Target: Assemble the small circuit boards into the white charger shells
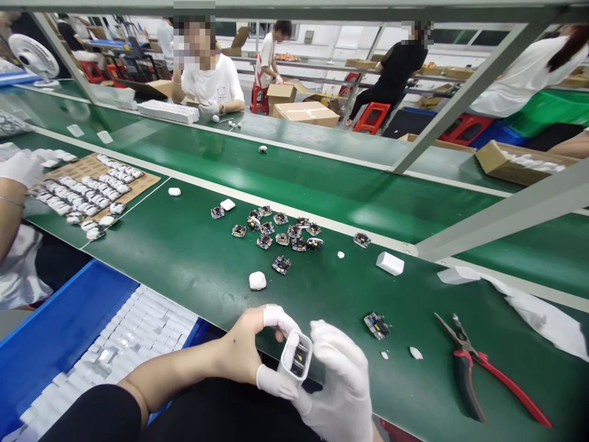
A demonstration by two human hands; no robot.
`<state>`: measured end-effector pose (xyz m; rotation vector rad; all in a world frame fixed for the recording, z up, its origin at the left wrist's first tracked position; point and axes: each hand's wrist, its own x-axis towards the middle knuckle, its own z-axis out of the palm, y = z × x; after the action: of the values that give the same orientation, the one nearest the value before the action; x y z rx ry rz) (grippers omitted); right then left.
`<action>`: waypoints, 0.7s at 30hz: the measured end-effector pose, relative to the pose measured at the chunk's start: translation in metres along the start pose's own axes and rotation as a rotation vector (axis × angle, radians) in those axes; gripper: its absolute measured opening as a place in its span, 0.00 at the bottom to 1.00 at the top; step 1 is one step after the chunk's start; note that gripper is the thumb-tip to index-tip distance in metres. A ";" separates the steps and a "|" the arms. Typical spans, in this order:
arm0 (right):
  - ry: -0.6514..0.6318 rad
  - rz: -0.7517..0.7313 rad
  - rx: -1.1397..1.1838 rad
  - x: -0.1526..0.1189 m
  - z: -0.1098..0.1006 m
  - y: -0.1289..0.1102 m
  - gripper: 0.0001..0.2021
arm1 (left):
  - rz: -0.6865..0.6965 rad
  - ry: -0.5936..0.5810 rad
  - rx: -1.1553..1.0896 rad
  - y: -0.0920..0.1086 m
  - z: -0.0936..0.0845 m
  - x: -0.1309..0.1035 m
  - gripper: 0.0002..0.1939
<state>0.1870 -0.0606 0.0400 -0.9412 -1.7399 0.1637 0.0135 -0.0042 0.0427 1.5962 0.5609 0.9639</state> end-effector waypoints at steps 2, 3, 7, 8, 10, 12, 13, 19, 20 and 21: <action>0.021 -0.059 -0.055 -0.003 -0.004 0.002 0.17 | 0.074 -0.004 0.051 0.004 -0.001 0.002 0.29; 0.002 -0.110 -0.082 -0.003 -0.007 0.002 0.14 | 0.101 -0.012 0.079 0.006 -0.001 0.003 0.29; -0.120 -0.275 -0.126 0.006 -0.011 0.000 0.09 | 0.128 -0.058 0.170 0.008 -0.002 0.005 0.32; -0.151 -0.289 -0.110 0.009 -0.011 -0.002 0.09 | 0.129 -0.070 0.177 0.008 -0.002 0.005 0.32; -0.180 -0.297 -0.078 0.012 -0.011 -0.003 0.10 | 0.126 -0.087 0.160 0.007 -0.002 0.005 0.31; -0.161 -0.283 -0.074 0.013 -0.009 -0.005 0.12 | 0.114 -0.091 0.125 0.007 -0.002 0.004 0.31; -0.153 -0.270 -0.071 0.014 -0.009 -0.006 0.14 | 0.103 -0.092 0.114 0.007 -0.002 0.004 0.30; -0.288 -0.250 0.034 0.025 -0.007 -0.010 0.14 | 0.070 -0.117 0.158 0.007 -0.002 0.003 0.31; -0.303 -0.243 0.040 0.027 -0.006 -0.011 0.13 | 0.070 -0.125 0.161 0.007 -0.002 0.003 0.31; -0.309 -0.237 0.044 0.027 -0.006 -0.011 0.13 | 0.072 -0.129 0.160 0.006 -0.002 0.003 0.30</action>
<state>0.1841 -0.0517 0.0683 -0.6966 -2.1093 0.1992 0.0122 -0.0026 0.0495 1.8182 0.5037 0.8789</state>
